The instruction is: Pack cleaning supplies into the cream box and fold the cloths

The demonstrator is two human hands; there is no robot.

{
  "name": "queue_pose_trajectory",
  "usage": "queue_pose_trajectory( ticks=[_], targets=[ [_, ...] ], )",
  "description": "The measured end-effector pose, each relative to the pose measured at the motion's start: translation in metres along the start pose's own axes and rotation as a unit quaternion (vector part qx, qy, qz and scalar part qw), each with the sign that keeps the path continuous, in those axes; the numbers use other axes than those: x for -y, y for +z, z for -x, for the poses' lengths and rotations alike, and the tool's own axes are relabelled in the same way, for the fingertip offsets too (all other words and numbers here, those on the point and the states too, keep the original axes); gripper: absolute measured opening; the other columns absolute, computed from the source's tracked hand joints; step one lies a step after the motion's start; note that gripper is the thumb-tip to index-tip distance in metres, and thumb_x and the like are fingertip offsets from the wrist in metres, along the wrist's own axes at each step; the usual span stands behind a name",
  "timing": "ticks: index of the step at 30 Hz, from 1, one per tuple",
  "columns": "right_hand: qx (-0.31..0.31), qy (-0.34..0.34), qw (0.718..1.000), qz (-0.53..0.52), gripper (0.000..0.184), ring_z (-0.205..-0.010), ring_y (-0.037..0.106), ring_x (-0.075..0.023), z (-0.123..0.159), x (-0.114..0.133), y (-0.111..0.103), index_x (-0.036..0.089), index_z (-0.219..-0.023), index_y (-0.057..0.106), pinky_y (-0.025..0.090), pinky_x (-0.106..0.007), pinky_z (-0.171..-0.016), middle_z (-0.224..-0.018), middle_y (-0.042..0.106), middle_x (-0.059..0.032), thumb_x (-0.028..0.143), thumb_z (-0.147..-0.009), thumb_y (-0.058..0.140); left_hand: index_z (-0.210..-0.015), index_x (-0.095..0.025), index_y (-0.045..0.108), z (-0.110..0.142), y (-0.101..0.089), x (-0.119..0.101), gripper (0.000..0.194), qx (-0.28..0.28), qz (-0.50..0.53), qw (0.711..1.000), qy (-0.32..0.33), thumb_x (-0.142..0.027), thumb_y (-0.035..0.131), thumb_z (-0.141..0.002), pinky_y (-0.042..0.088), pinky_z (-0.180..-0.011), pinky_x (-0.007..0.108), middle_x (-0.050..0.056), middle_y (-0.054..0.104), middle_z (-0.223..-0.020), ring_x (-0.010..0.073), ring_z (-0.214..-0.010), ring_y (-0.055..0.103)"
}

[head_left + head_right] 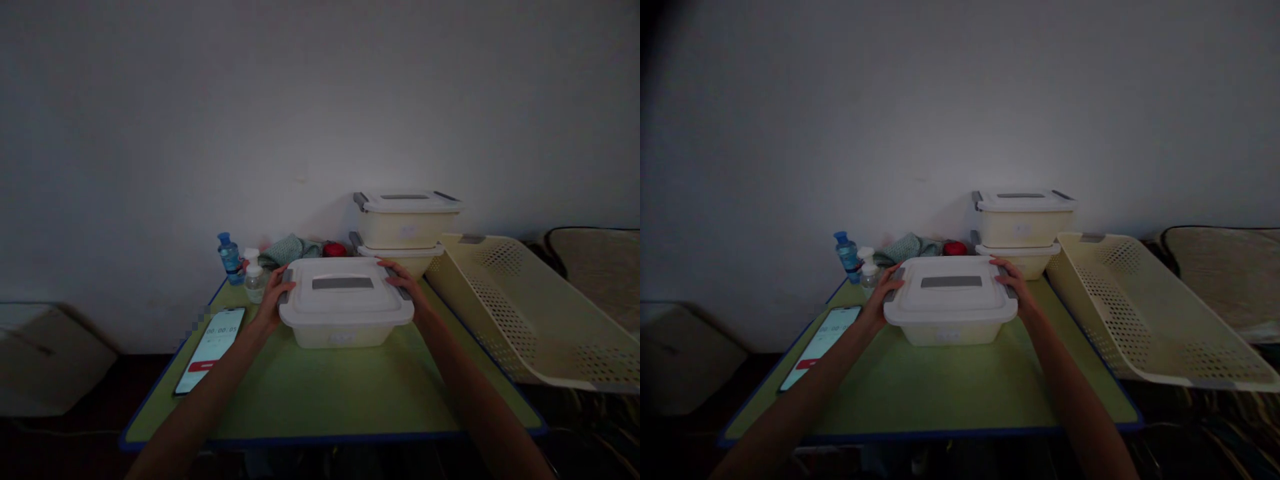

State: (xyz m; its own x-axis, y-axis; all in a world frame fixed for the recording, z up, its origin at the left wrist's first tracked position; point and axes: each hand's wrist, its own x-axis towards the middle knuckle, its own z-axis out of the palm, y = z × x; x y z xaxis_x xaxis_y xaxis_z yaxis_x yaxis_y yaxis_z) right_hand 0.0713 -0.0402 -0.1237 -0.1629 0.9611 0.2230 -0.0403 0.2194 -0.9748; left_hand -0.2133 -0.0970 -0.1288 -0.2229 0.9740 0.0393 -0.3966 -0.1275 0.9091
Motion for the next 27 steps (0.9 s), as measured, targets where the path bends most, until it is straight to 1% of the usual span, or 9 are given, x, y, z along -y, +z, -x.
queue_pose_trajectory(
  ticks=[4, 9, 14, 17, 23, 27],
  targets=[
    [0.004, -0.002, 1.000, -0.009, 0.034, -0.108, 0.051, -0.0282, 0.001, -0.001, 0.002, 0.025, -0.085, 0.058, 0.045, -0.039, -0.083, -0.126, 0.052, 0.0014, 0.034, -0.052, 0.059, -0.101, -0.023, 0.049, 0.008, 0.001, 0.003, 0.051, -0.012, -0.002, 1.000, 0.005, -0.025, 0.061, -0.052, 0.044, -0.061, 0.024, 0.000, 0.055, -0.102, 0.0163, -0.081, 0.055],
    [-0.001, 0.000, 1.000, -0.019, 0.036, -0.107, 0.053, -0.0268, 0.009, -0.002, 0.007, 0.027, -0.093, 0.053, 0.047, -0.039, -0.081, -0.126, 0.052, 0.0038, 0.034, -0.058, 0.054, -0.102, -0.024, 0.049, 0.013, 0.002, 0.003, 0.053, -0.013, 0.024, 1.000, -0.001, -0.022, 0.059, -0.050, 0.044, -0.062, 0.023, 0.000, 0.053, -0.102, 0.0159, -0.082, 0.053],
    [-0.009, -0.003, 0.998, -0.058, 0.037, -0.111, 0.052, -0.0269, 0.012, -0.005, 0.008, 0.027, -0.094, 0.051, 0.048, -0.041, -0.084, -0.127, 0.052, 0.0039, 0.030, -0.058, 0.052, -0.104, -0.024, 0.049, 0.010, 0.000, 0.003, 0.055, -0.015, 0.020, 1.000, -0.017, -0.021, 0.059, -0.050, 0.046, -0.062, 0.025, 0.001, 0.054, -0.105, 0.0179, -0.082, 0.054],
    [-0.021, -0.007, 0.997, -0.078, 0.041, -0.112, 0.052, -0.0261, 0.015, -0.010, 0.008, 0.028, -0.102, 0.051, 0.048, -0.042, -0.085, -0.127, 0.052, 0.0039, 0.032, -0.061, 0.048, -0.104, -0.023, 0.050, 0.009, -0.002, 0.004, 0.055, -0.020, 0.031, 0.999, -0.021, -0.020, 0.059, -0.050, 0.047, -0.061, 0.025, 0.001, 0.055, -0.104, 0.0187, -0.084, 0.055],
    [-0.043, -0.016, 0.998, -0.048, 0.048, -0.113, 0.051, -0.0251, 0.022, -0.018, 0.007, 0.030, -0.116, 0.048, 0.046, -0.042, -0.088, -0.129, 0.050, 0.0055, 0.036, -0.069, 0.045, -0.108, -0.024, 0.047, 0.007, -0.007, 0.006, 0.056, 0.004, -0.006, 1.000, -0.014, -0.023, 0.058, -0.053, 0.047, -0.067, 0.027, 0.002, 0.053, -0.111, 0.0206, -0.091, 0.055],
    [-0.049, -0.020, 0.998, -0.047, 0.050, -0.114, 0.050, -0.0251, 0.022, -0.020, 0.006, 0.030, -0.118, 0.048, 0.046, -0.041, -0.089, -0.127, 0.052, 0.0046, 0.042, -0.070, 0.044, -0.107, -0.023, 0.048, 0.008, -0.007, 0.006, 0.056, 0.004, -0.011, 1.000, -0.013, -0.025, 0.058, -0.052, 0.046, -0.069, 0.027, 0.002, 0.053, -0.113, 0.0207, -0.093, 0.054]
  ],
)
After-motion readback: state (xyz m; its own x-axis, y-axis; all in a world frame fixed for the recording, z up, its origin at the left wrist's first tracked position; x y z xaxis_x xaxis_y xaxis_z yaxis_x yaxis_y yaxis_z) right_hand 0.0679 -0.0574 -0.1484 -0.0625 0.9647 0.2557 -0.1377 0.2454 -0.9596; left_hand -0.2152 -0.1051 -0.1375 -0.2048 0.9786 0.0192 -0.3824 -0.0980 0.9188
